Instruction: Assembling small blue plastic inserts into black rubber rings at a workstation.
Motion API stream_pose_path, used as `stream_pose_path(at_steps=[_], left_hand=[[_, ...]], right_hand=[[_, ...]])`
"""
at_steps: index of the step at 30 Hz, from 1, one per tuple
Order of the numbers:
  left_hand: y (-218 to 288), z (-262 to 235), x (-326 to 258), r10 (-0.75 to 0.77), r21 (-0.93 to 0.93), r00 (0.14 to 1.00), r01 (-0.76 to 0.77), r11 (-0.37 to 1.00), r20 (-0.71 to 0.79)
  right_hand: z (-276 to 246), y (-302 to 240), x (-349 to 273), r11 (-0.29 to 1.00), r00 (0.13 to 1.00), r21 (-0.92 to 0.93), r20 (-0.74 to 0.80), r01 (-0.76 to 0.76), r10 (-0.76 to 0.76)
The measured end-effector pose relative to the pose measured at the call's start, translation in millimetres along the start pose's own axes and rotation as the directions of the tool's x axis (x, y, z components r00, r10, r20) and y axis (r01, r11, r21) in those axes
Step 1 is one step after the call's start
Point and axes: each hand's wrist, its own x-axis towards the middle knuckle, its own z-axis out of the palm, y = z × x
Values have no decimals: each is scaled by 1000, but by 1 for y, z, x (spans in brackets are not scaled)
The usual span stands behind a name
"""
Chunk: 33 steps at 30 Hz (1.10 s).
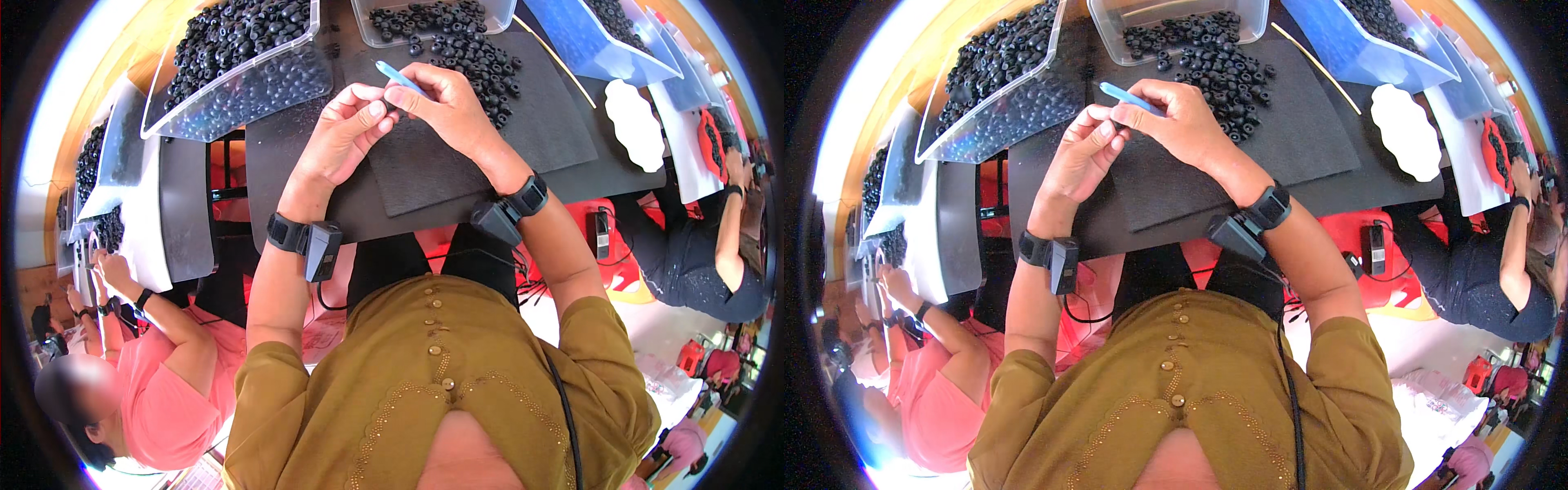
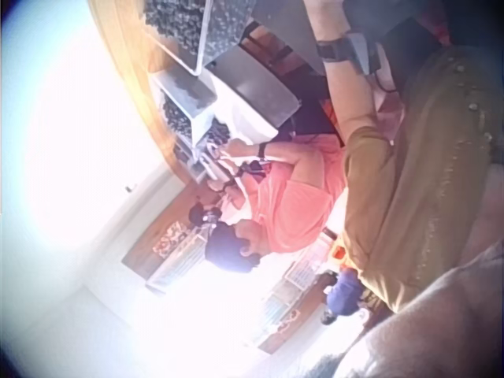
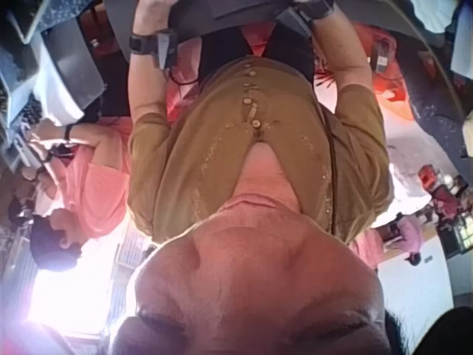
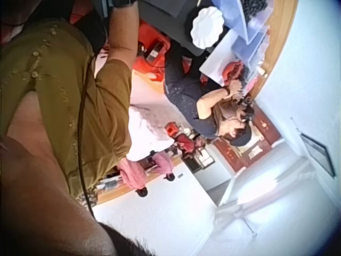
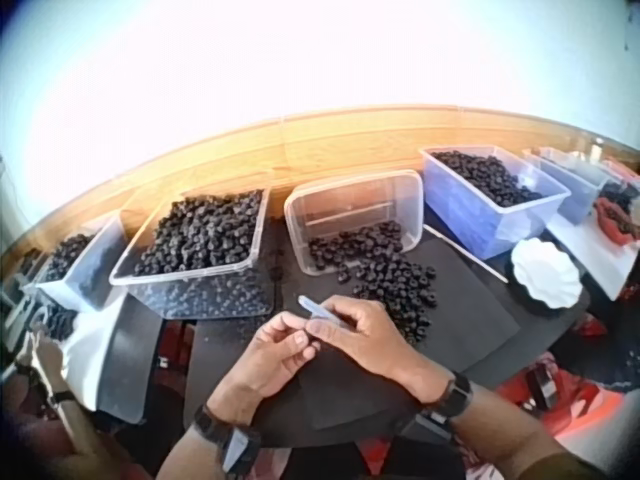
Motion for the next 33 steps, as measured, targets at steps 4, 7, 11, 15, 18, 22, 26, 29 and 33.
stream_pose_path(at_steps=[4,7,11,15,18,22,26,29,33], left_hand=[[-1,-2,-2,8,-58,1000,-8,998,-4],[-1,-3,-2,-3,-101,1000,4,995,4],[0,-8,-3,-19,-123,999,23,992,36],[-1,-7,-2,-5,-125,999,11,992,50],[0,-5,-3,-16,-128,999,20,992,27],[1,-3,-2,-63,-154,998,62,986,-3],[2,0,-1,-109,-158,994,105,982,-12],[-1,-5,0,-87,-56,996,87,995,9],[-4,1,1,-30,19,1000,30,999,-6]], right_hand=[[-2,-12,0,1000,997,4,70,-17,16],[-4,-13,-1,1000,994,20,110,-5,3],[-5,-14,0,999,992,39,128,-22,17],[-9,-14,-1,999,991,-41,135,-14,19],[-9,-15,-2,1000,990,-13,142,-21,22],[-9,-15,-4,1000,996,-24,92,3,0],[-6,-13,-5,996,992,36,84,87,-90],[-5,-13,-4,996,988,5,121,94,-94],[-7,-12,-5,996,997,-78,59,44,-40]])
